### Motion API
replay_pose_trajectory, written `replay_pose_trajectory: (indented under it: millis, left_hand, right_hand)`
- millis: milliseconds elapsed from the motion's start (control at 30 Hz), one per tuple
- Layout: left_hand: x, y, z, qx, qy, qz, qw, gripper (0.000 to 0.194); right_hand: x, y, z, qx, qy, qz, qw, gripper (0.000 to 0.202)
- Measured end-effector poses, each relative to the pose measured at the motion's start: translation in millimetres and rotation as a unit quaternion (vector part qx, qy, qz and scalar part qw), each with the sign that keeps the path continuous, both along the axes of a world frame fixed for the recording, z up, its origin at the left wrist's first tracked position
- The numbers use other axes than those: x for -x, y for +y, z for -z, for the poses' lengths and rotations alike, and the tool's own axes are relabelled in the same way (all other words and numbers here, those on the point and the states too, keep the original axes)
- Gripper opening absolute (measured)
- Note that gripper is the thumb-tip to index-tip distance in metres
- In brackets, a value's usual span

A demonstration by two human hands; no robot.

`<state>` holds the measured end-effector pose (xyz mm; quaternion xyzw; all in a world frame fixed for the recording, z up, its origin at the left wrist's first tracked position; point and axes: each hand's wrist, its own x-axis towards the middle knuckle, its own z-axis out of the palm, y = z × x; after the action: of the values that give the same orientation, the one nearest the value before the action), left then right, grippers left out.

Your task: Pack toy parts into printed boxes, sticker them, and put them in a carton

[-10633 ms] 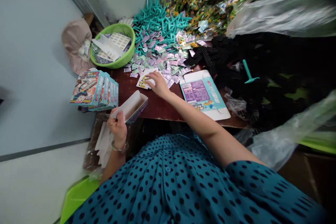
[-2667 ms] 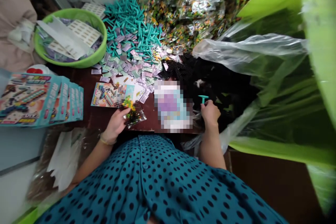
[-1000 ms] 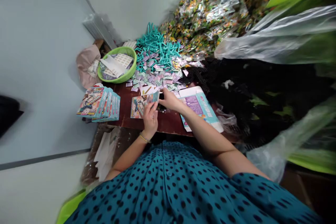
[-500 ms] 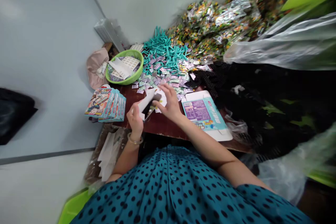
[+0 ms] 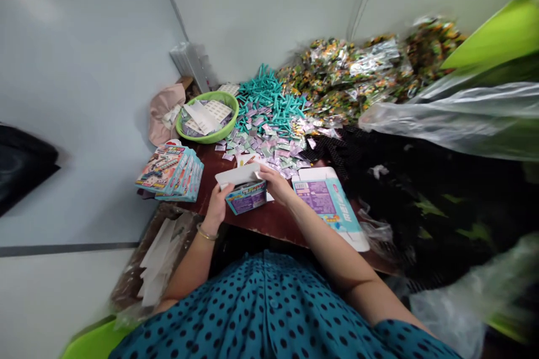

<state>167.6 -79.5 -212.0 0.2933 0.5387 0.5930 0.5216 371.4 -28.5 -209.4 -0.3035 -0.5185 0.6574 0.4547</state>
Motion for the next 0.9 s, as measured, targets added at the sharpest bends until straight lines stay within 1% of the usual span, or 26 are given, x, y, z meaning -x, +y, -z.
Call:
replay_pose_trajectory:
  millis: [33, 67, 100, 133, 167, 233, 267, 300, 333, 367, 433, 533, 600, 633, 700, 767, 833, 900]
  left_hand:
    - [3, 2, -3.9, 0.011, 0.021, 0.014, 1.000, 0.041]
    - [6, 4, -7.3, 0.018, 0.038, 0.019, 0.999, 0.040]
    - [8, 6, -10.0, 0.017, 0.046, 0.027, 0.998, 0.039]
    - [9, 7, -12.2, 0.007, 0.047, 0.041, 0.998, 0.039]
    - [10, 8, -13.8, -0.009, 0.044, 0.060, 0.997, 0.040]
    - [10, 9, -15.7, -0.045, 0.041, 0.091, 0.994, 0.041]
    - [10, 9, -16.1, -0.061, 0.045, 0.097, 0.992, 0.040]
    - [10, 8, -16.0, -0.072, 0.051, 0.098, 0.991, 0.038]
    - [10, 8, -15.7, -0.080, 0.054, 0.095, 0.991, 0.036]
    - [10, 7, -15.0, -0.086, 0.054, 0.099, 0.990, 0.036]
    - [9, 6, -12.9, -0.094, 0.045, 0.111, 0.988, 0.036]
    - [6, 5, -8.6, -0.102, 0.036, 0.108, 0.988, 0.033]
    - [4, 3, -6.0, -0.118, 0.037, 0.095, 0.988, 0.031]
    - [3, 1, -4.8, -0.133, 0.035, 0.087, 0.987, 0.032]
    - [3, -5, -3.0, -0.173, 0.040, 0.068, 0.982, 0.036]
    - [6, -13, -1.6, -0.212, 0.094, 0.061, 0.971, 0.041]
    - [13, -21, 0.4, -0.229, 0.183, 0.084, 0.952, 0.041]
    - [20, -27, 4.7, -0.219, 0.240, 0.114, 0.939, 0.038]
  right_hand:
    - [-2, 3, -3.0, 0.004, -0.014, -0.016, 1.000, 0.054]
    - [-3, 6, -7.2, -0.017, -0.044, -0.017, 0.999, 0.056]
    - [-3, 8, -12.4, -0.065, -0.085, -0.007, 0.994, 0.055]
    - [-2, 10, -18.3, -0.135, -0.136, 0.004, 0.982, 0.054]
    - [-1, 10, -24.6, -0.218, -0.186, 0.006, 0.958, 0.054]
    - [2, 7, -36.6, -0.372, -0.272, -0.034, 0.887, 0.054]
    - [3, 5, -41.5, -0.423, -0.301, -0.065, 0.852, 0.052]
    - [3, 2, -45.4, -0.452, -0.319, -0.088, 0.828, 0.049]
    - [3, 0, -48.1, -0.462, -0.330, -0.098, 0.817, 0.045]
    - [2, -1, -49.5, -0.457, -0.338, -0.096, 0.817, 0.042]
    - [2, -2, -48.8, -0.421, -0.345, -0.082, 0.835, 0.039]
    - [5, 0, -42.6, -0.364, -0.354, -0.057, 0.859, 0.038]
    - [7, 0, -39.2, -0.347, -0.359, -0.038, 0.866, 0.037]
    - [8, -1, -38.5, -0.348, -0.363, -0.030, 0.864, 0.036]
    - [7, -4, -39.1, -0.367, -0.381, -0.024, 0.848, 0.037]
    - [2, -7, -41.1, -0.407, -0.406, -0.040, 0.817, 0.038]
    - [-5, -10, -42.5, -0.453, -0.422, -0.074, 0.782, 0.040]
    - [-11, -13, -41.4, -0.486, -0.427, -0.101, 0.756, 0.042]
